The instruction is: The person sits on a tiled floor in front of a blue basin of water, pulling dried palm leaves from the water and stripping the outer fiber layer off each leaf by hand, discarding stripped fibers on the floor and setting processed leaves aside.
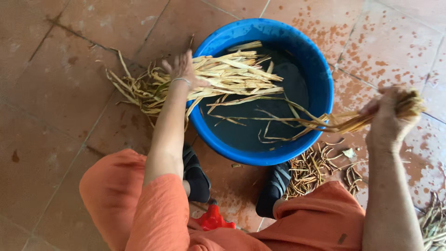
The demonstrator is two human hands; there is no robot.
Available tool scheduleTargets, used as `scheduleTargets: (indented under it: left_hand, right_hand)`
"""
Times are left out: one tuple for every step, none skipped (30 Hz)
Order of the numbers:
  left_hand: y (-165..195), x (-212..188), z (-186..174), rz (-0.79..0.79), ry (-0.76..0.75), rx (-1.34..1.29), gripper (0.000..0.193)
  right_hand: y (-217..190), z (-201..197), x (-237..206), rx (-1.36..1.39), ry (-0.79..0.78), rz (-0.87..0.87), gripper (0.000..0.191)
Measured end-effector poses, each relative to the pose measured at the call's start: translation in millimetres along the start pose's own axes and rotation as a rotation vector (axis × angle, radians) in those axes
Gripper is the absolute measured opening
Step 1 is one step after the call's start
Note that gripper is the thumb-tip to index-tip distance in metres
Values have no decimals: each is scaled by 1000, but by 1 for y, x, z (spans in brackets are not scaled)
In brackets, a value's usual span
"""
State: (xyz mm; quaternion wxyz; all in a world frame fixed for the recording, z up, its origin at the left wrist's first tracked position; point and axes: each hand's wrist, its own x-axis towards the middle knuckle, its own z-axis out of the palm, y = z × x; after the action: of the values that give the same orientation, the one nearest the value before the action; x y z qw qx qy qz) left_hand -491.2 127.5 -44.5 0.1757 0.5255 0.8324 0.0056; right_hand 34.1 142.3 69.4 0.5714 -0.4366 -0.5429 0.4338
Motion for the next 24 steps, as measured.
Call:
scheduleTargets:
  left_hand:
    - [1, 4, 2, 4, -9, 37, 141]
    - [3, 6, 9, 5, -19, 75, 135]
    - [5, 7, 16, 3, -30, 114, 130]
    - [8, 5, 25, 70, -75, 166, 105]
    - [12, -2, 37, 135, -122, 219, 83]
    - [19, -14, 51, 237, -127, 320, 60]
    - [25, -30, 64, 340, -133, 420, 38]
    - [30, -49, 81, 429, -149, 496, 38]
    - [34, -71, 95, 518, -161, 572, 38]
    - [33, -94, 103, 567, -190, 564, 50]
    - [33, -108, 104, 617, -220, 555, 61]
    - [34, -112, 100, 622, -202, 563, 77]
    - [34, -118, 95, 628, -186, 570, 94]
    - [34, -121, 88, 633, -173, 576, 110]
    - [31, -122, 81, 578, -161, 510, 117]
    - [28, -119, 74, 522, -146, 447, 126]
    - [26, -114, 70, 468, -128, 385, 136]
    - [26, -110, 70, 414, -143, 379, 133]
    - [26, -105, 73, 358, -159, 372, 129]
    - [27, -99, 79, 303, -175, 365, 127]
    - [27, -93, 85, 283, -81, 344, 112]
    - [26, -86, 92, 261, 13, 321, 98]
    - [24, -79, 98, 238, 107, 296, 85]
    - [22, -72, 101, 220, 67, 305, 74]
  right_hand:
    - [-3, 1, -2, -54, -8, 24, 22]
    - [-4, 0, -3, -106, -19, 49, 25]
    - [-5, -1, -3, -96, -25, 60, 24]
    - [-6, -3, -3, -85, -29, 69, 24]
    - [-6, -6, -3, -75, -36, 80, 23]
    - [-5, -8, -3, -64, -33, 85, 24]
    - [-4, -10, -2, -53, -30, 91, 25]
    - [-3, -12, -3, -38, -26, 92, 27]
    - [-2, -13, -3, -56, -25, 105, 27]
    - [-1, -15, -3, -75, -23, 118, 26]
    - [-1, -17, -4, -94, -19, 132, 26]
    - [0, -18, -5, -76, -35, 134, 25]
    - [0, -18, -6, -59, -52, 138, 23]
    - [0, -18, -6, -44, -69, 144, 22]
    - [0, -17, -8, -69, -71, 144, 21]
    - [1, -16, -9, -92, -73, 143, 20]
    - [1, -15, -9, -113, -73, 138, 20]
    - [1, -13, -10, -124, -73, 143, 18]
    - [0, -12, -11, -135, -75, 149, 17]
    - [0, -10, -12, -146, -76, 156, 16]
    - [-1, -9, -13, -169, -68, 166, 14]
    - [-1, -8, -14, -192, -61, 176, 13]
    - [-2, -7, -16, -216, -53, 185, 12]
    - [-2, -7, -17, -233, -60, 185, 12]
